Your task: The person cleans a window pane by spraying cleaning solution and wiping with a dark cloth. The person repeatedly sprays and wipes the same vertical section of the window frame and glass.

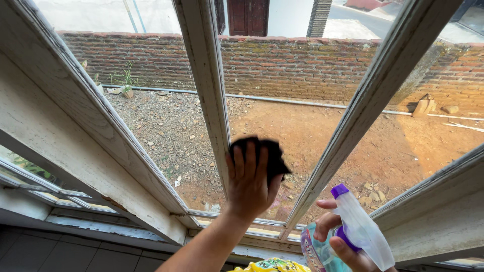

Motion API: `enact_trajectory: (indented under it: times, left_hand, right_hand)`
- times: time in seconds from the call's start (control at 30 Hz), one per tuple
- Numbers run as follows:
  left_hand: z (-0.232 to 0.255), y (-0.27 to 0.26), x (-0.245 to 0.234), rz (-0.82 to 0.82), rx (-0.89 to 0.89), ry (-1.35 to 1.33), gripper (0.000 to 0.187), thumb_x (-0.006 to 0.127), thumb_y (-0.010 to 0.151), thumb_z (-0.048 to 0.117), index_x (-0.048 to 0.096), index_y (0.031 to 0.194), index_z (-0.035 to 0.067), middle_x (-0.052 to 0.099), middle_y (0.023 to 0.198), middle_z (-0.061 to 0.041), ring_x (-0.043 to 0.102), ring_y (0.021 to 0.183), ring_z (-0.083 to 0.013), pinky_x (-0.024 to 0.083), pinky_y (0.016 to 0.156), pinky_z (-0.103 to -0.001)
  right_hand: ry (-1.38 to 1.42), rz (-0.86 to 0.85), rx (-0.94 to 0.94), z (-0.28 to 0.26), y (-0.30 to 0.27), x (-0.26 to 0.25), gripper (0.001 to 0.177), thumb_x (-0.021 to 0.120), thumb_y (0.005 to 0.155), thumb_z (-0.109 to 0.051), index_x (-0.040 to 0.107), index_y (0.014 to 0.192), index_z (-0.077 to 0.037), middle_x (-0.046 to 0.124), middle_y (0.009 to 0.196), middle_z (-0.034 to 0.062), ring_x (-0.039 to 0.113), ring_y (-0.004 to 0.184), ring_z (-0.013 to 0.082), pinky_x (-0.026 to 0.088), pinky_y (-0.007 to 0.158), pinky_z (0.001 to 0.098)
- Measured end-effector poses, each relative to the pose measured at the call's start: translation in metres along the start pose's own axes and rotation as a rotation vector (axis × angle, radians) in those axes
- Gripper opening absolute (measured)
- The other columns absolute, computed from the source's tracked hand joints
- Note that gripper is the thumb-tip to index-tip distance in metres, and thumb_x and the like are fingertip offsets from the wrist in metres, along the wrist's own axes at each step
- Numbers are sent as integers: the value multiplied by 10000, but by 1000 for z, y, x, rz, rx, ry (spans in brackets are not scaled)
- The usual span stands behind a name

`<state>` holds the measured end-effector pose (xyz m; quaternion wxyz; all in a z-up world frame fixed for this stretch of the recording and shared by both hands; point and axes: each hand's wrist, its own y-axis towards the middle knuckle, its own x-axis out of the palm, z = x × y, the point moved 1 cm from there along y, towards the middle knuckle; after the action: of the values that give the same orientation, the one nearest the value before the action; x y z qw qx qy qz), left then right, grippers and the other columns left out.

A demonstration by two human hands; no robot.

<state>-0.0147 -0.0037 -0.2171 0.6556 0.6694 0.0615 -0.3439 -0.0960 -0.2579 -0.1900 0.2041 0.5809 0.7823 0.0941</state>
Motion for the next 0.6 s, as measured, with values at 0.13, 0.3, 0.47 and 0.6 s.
enact_trajectory:
  times: [0.13, 0.3, 0.47, 0.6]
  left_hand:
    - [11, 87, -32, 58, -14, -13, 658, 424, 1095, 446, 372, 1594, 20, 252, 1655, -323, 123, 1558, -544, 8, 1262, -661]
    - [20, 161, -65, 182, -44, -33, 583, 366, 1128, 405, 352, 1619, 91, 237, 1694, -235, 114, 1600, -479, -34, 1301, -599]
    - [28, 134, -37, 163, 17, -28, 566, 393, 1122, 375, 402, 1618, 104, 260, 1700, -188, 142, 1590, -460, -25, 1290, -587]
    - [29, 46, 16, 94, 124, 13, 540, 509, 1080, 362, 505, 1570, 136, 327, 1673, -161, 194, 1561, -434, 55, 1286, -589]
  right_hand:
    - [0, -14, -31, -5, -2, 4, 817, 722, 933, -478, 494, 1419, 139, 716, 841, 108, 741, 877, 223, 488, 996, 478]
    - [-87, 126, -62, -26, -3, 13, 799, 676, 916, -527, 535, 1344, 134, 717, 735, 76, 749, 845, 212, 440, 1152, 535]
    - [-110, 206, 48, -35, -5, 2, 734, 691, 880, -503, 619, 1230, 138, 695, 738, 104, 732, 809, 242, 457, 1129, 536]
    - [-158, 122, -78, -28, -8, -11, 769, 661, 940, -495, 513, 1351, 138, 705, 769, 74, 733, 847, 211, 407, 1177, 520]
